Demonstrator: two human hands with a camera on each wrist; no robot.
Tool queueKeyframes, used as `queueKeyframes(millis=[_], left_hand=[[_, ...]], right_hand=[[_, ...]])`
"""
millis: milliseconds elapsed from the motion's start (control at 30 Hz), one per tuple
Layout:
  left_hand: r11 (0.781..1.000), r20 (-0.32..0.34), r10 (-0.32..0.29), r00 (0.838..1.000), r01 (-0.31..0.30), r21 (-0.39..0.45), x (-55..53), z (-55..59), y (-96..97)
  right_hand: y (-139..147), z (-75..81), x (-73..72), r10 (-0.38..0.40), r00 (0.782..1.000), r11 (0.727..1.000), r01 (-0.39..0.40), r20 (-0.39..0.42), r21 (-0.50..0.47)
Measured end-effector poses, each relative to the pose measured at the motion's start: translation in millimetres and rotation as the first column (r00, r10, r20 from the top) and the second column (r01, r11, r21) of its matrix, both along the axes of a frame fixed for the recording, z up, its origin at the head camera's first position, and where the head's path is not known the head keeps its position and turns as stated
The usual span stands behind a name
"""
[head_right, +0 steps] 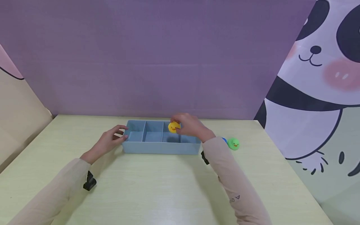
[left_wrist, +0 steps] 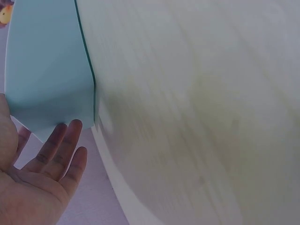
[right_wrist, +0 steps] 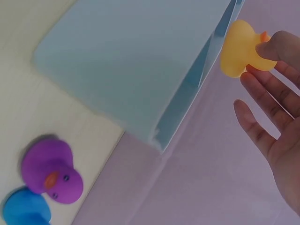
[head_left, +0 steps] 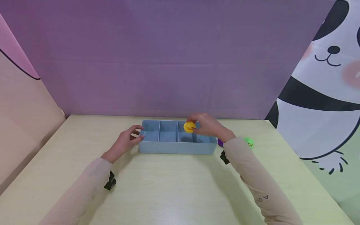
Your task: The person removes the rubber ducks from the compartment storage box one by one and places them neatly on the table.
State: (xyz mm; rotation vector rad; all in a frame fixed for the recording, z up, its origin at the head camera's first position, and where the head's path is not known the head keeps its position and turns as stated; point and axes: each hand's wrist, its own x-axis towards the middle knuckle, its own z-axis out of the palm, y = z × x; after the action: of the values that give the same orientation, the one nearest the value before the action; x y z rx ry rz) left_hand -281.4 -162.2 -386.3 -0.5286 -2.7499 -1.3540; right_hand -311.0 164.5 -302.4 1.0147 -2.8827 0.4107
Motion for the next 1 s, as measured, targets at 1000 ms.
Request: queueKeyframes(millis=[1000], left_hand=[[1.0, 0.012, 0.019, 1.0, -0.019, 0.004, -3.2, -2.4, -2.0]], right_hand=[[80.3, 2.6, 11.1, -0.091, 0.996, 0.994, 0.089, -0.025, -0.064]])
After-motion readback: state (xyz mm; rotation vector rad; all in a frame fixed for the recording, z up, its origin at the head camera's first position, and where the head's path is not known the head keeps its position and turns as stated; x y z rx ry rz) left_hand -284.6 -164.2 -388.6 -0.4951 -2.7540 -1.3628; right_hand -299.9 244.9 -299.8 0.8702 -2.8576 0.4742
